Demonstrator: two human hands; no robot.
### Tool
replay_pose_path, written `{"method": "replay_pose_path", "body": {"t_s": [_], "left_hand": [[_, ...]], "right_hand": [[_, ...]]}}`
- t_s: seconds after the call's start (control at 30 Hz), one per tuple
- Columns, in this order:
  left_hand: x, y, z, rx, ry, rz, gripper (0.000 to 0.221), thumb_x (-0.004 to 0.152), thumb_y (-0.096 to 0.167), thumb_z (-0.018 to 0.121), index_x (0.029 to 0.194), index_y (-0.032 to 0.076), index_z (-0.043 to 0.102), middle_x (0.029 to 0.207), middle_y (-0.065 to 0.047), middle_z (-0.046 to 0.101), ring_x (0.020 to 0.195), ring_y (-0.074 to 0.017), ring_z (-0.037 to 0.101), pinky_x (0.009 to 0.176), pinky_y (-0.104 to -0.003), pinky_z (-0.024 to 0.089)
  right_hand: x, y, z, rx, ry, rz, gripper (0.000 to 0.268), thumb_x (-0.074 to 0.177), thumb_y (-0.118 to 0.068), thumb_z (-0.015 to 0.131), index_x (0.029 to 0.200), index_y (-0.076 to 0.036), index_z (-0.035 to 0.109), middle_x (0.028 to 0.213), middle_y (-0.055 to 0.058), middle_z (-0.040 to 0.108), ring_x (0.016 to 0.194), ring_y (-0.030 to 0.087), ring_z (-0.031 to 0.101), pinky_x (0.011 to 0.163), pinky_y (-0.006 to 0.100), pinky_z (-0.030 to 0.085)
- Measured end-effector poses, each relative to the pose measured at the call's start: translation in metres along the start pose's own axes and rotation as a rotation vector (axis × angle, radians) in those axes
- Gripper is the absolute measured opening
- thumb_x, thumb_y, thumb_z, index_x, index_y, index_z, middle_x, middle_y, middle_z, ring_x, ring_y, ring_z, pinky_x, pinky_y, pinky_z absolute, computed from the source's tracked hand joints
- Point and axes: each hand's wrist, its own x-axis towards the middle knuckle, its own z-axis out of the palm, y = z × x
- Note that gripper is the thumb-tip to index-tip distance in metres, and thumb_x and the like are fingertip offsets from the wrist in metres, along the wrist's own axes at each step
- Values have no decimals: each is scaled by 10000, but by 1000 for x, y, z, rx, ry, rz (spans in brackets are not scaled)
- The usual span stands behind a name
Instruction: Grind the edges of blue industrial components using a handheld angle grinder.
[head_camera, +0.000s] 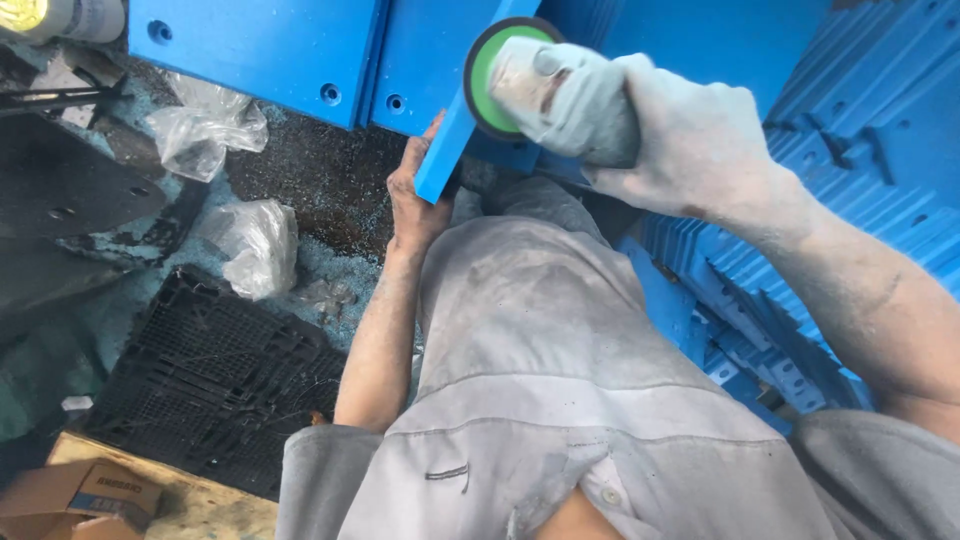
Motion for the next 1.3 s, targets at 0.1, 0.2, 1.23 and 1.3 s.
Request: {"method": "replay_pose_path", "body": {"t_s": [0.1, 0.2, 1.23, 1.3], "left_hand": [[-4, -1, 12, 40, 6, 21, 442, 918, -88, 683, 1335, 29, 596, 1478, -181, 605, 1364, -335, 614, 1099, -401, 564], [-7, 5, 13, 57, -1, 2, 455, 927, -106, 626, 1363, 21, 598, 1485, -178, 605, 1357, -343, 615, 1090, -407, 568], [-16, -4, 15, 116, 3, -35, 420, 919, -48, 637, 1334, 9, 611, 1439, -213, 621, 1213, -346, 699, 955, -413, 621], [-21, -17, 16, 146, 1, -4, 404, 929, -55, 616, 1328, 9, 606, 1452, -211, 620, 1225, -356, 697, 968, -414, 620]], "right_hand": [[3, 14, -1, -58, -25, -32, 716, 789, -439, 882, 1291, -34, 571, 973, 203, 724, 798, 385, 723, 664, 487, 584], [11, 44, -6, -137, -22, 4, 653, 841, -428, 868, 1271, -27, 584, 964, 210, 722, 803, 366, 728, 686, 473, 595], [60, 95, -46, 142, -227, 717, 487, 1006, -556, 595, 1131, -100, 712, 761, 250, 670, 722, 406, 711, 651, 549, 585], [55, 111, -37, 165, -202, 758, 504, 1004, -574, 595, 1125, -98, 709, 763, 247, 660, 728, 411, 702, 654, 559, 579]]}}
